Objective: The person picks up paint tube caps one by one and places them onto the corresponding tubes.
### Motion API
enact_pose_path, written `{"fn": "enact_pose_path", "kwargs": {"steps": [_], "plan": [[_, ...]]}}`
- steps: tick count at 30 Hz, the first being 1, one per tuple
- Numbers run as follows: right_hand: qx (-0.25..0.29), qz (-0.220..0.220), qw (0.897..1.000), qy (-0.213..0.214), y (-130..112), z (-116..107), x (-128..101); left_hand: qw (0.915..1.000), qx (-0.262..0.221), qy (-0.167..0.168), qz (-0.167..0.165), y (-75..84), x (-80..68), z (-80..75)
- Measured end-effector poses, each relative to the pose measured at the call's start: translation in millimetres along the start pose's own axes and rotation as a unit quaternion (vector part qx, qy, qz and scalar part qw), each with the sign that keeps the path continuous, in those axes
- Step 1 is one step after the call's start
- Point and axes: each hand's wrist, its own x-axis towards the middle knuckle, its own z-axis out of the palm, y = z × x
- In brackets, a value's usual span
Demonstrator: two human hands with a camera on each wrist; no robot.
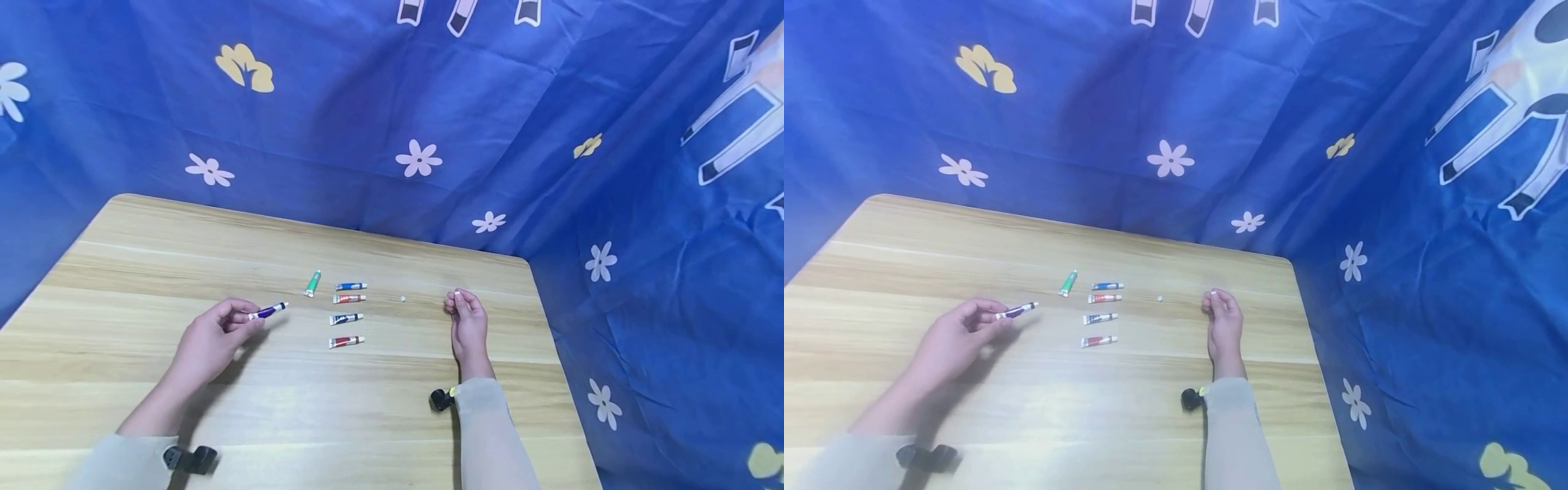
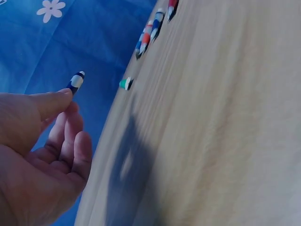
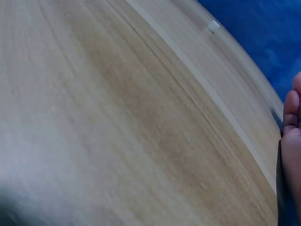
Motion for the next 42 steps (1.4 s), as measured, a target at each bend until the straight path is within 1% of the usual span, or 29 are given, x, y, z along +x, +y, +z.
{"fn": "enact_pose_path", "kwargs": {"steps": [5,8,10,17,25,31,35,37,42], "plan": [[0.003,0.008,1.0,0.016,-0.2,-0.2,-2.0,0.9995,-0.026,-0.004,-0.016,3.2,-5.5,3.3],[0.007,0.017,0.999,0.027,-1.1,0.4,-2.9,0.9991,-0.033,-0.006,-0.026,5.1,-8.5,4.7],[0.015,0.022,0.999,0.034,-2.4,1.5,-3.4,0.9991,-0.033,-0.003,-0.026,5.8,-10.6,5.7],[0.069,0.041,0.995,0.055,-6.5,0.0,-4.9,0.9992,-0.032,0.005,-0.025,7.9,-16.4,9.6],[0.148,0.042,0.985,0.074,-13.6,-2.9,-13.3,0.9987,-0.038,-0.012,-0.032,13.6,-18.9,10.6],[0.201,0.046,0.976,0.069,-19.4,-3.5,-27.3,0.998,-0.05,-0.02,-0.032,20.9,-21.2,11.5],[0.228,0.046,0.971,0.047,-21.9,-0.6,-37.3,0.9974,-0.058,-0.028,-0.033,29.1,-25.0,13.3],[0.231,0.048,0.971,0.035,-22.1,3.1,-43.6,0.997,-0.059,-0.034,-0.037,32.9,-27.5,15.1],[0.219,0.053,0.974,0.01,-21.2,16.8,-60.5,0.9961,-0.061,-0.048,-0.043,39.7,-32.5,23.2]]}}
